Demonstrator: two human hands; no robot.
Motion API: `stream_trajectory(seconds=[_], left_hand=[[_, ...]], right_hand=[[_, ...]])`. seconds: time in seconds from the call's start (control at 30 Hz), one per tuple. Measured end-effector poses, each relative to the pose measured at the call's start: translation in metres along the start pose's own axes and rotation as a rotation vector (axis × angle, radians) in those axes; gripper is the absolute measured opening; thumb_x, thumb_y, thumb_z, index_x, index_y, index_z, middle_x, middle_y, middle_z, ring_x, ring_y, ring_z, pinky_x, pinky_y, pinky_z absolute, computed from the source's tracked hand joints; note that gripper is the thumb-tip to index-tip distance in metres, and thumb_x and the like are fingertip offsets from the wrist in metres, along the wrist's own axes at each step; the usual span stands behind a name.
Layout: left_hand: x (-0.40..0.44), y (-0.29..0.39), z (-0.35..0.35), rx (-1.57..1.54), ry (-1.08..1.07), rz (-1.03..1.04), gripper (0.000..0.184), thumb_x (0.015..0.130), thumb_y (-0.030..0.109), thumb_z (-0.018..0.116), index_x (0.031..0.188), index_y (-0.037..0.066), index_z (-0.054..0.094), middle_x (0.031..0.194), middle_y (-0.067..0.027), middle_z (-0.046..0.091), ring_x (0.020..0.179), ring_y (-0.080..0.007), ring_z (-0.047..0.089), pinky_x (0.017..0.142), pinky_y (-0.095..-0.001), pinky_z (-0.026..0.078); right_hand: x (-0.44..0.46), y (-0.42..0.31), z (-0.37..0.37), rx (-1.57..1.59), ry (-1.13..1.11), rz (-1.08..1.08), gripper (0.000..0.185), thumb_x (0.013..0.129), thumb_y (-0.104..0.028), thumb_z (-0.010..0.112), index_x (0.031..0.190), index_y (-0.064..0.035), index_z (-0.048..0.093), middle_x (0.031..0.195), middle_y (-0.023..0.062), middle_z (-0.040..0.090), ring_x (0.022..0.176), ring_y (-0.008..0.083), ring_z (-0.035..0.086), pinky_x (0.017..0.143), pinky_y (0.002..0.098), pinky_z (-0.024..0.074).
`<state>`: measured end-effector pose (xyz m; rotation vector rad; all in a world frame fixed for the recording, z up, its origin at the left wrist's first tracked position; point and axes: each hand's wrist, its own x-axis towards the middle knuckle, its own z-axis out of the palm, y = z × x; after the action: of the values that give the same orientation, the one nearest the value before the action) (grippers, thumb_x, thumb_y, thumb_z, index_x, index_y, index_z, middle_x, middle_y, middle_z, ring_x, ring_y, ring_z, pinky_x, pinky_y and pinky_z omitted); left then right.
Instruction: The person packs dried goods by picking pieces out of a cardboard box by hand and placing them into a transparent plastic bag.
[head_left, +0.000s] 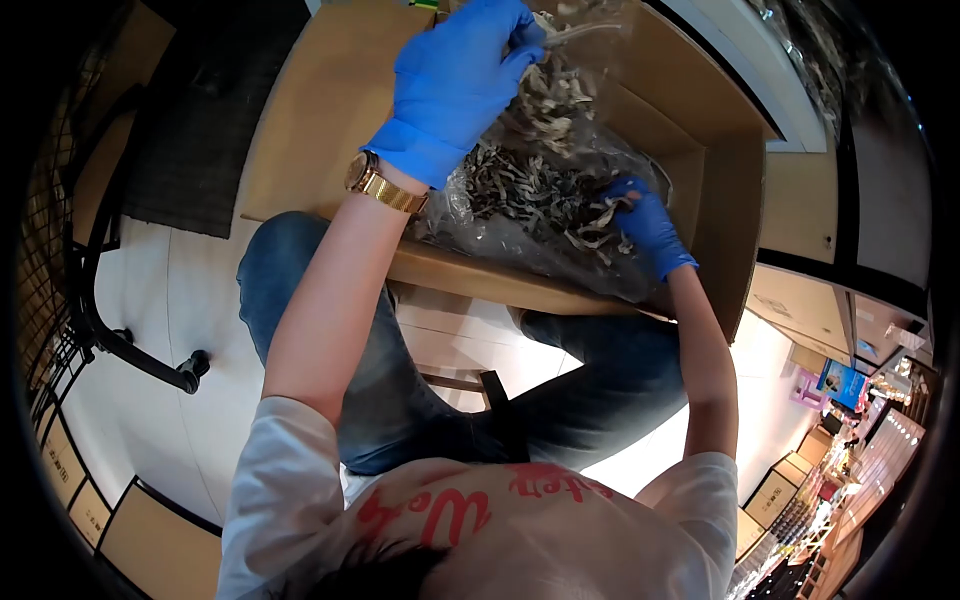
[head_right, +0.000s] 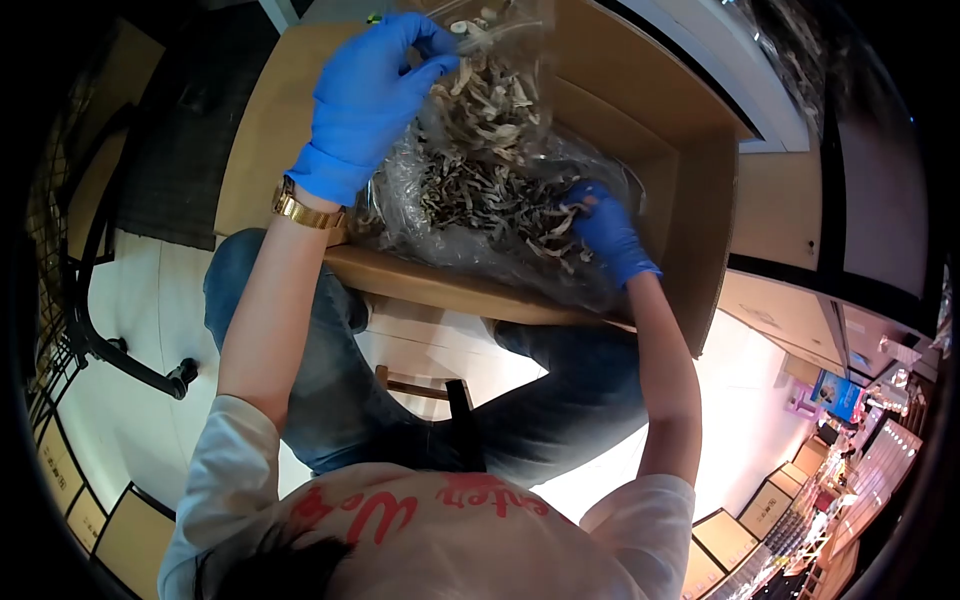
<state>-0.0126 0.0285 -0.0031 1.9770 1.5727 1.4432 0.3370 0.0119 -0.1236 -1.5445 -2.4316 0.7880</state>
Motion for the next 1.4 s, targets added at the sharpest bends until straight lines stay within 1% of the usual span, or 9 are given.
stream_trajectory(seconds=[0.1,0.2,0.33,0.4,0.57,0.77,1.0,1.1,1.4], left_hand=[[-0.009,-0.001,0.010,0.040,-0.092,0.002,0.017,0.080,0.018,0.069,0.095,0.013,0.063,0.087,-0.0006,0.066,0.074,-0.0188,0.062,0.066,-0.0292,0.050],[-0.015,0.003,0.015,0.079,-0.121,0.096,0.016,0.080,0.018,0.068,0.095,0.013,0.062,0.088,-0.0011,0.065,0.076,-0.0204,0.063,0.067,-0.0296,0.050],[-0.021,0.010,0.025,0.038,-0.334,0.214,0.012,0.082,0.017,0.065,0.092,0.014,0.060,0.089,-0.0015,0.062,0.079,-0.0215,0.063,0.069,-0.0309,0.050],[-0.029,0.013,0.035,0.022,-0.417,0.281,0.010,0.084,0.019,0.062,0.092,0.015,0.060,0.090,-0.0016,0.061,0.078,-0.0230,0.062,0.068,-0.0325,0.051],[-0.052,0.017,0.061,0.073,-0.646,0.315,0.010,0.084,0.018,0.060,0.094,0.015,0.060,0.093,-0.0040,0.058,0.080,-0.0271,0.062,0.067,-0.0363,0.051],[-0.064,0.020,0.078,0.049,-0.691,0.339,0.014,0.082,0.015,0.061,0.096,0.013,0.059,0.096,-0.0051,0.057,0.084,-0.0274,0.062,0.069,-0.0374,0.052],[-0.068,0.022,0.078,0.069,-0.696,0.341,0.017,0.082,0.017,0.063,0.098,0.013,0.060,0.096,-0.0044,0.057,0.084,-0.0262,0.062,0.070,-0.0370,0.052],[-0.070,0.020,0.079,0.033,-0.651,0.335,0.007,0.083,0.014,0.057,0.089,0.013,0.060,0.089,-0.0065,0.058,0.082,-0.0260,0.062,0.066,-0.0372,0.052],[-0.071,0.022,0.076,0.098,-0.646,0.379,0.008,0.083,0.014,0.058,0.091,0.014,0.058,0.088,-0.0044,0.056,0.075,-0.0256,0.062,0.061,-0.0355,0.052]], right_hand=[[0.001,0.014,-0.015,0.172,0.162,0.188,0.028,0.072,0.007,0.060,0.096,-0.0069,0.067,0.100,0.0100,0.062,0.097,0.0236,0.061,0.084,0.0305,0.0483],[0.003,0.007,-0.043,0.367,0.285,-0.047,0.028,0.072,0.011,0.060,0.094,-0.0053,0.067,0.102,0.0080,0.061,0.099,0.0202,0.060,0.085,0.0295,0.0480],[0.005,-0.037,-0.084,0.414,0.437,-0.078,0.026,0.070,0.011,0.064,0.091,-0.0039,0.068,0.106,0.0063,0.060,0.100,0.0178,0.059,0.087,0.0285,0.0475],[-0.003,-0.072,-0.102,0.534,0.512,0.059,0.027,0.069,0.012,0.063,0.090,-0.0046,0.068,0.111,0.0076,0.059,0.105,0.0177,0.058,0.092,0.0305,0.0451],[-0.019,-0.088,-0.127,0.363,0.657,-0.068,0.029,0.070,0.013,0.061,0.091,-0.0043,0.069,0.114,0.0087,0.057,0.108,0.0185,0.056,0.095,0.0301,0.0437],[-0.019,-0.097,-0.118,0.298,0.793,-0.173,0.030,0.071,0.012,0.060,0.095,-0.0048,0.069,0.116,0.0092,0.056,0.110,0.0197,0.055,0.096,0.0318,0.0435],[0.001,-0.105,-0.076,0.281,0.382,-0.177,0.046,0.071,0.005,0.070,0.112,-0.0160,0.066,0.118,0.0076,0.054,0.112,0.0225,0.054,0.097,0.0305,0.0437],[-0.001,-0.103,-0.076,0.198,0.198,-0.187,0.048,0.071,0.003,0.071,0.115,-0.0172,0.065,0.121,0.0088,0.054,0.114,0.0245,0.054,0.100,0.0331,0.0431],[0.009,-0.101,-0.062,0.117,0.155,-0.158,0.042,0.070,0.003,0.070,0.108,-0.0142,0.066,0.109,0.0114,0.061,0.104,0.0277,0.059,0.091,0.0326,0.0477]])
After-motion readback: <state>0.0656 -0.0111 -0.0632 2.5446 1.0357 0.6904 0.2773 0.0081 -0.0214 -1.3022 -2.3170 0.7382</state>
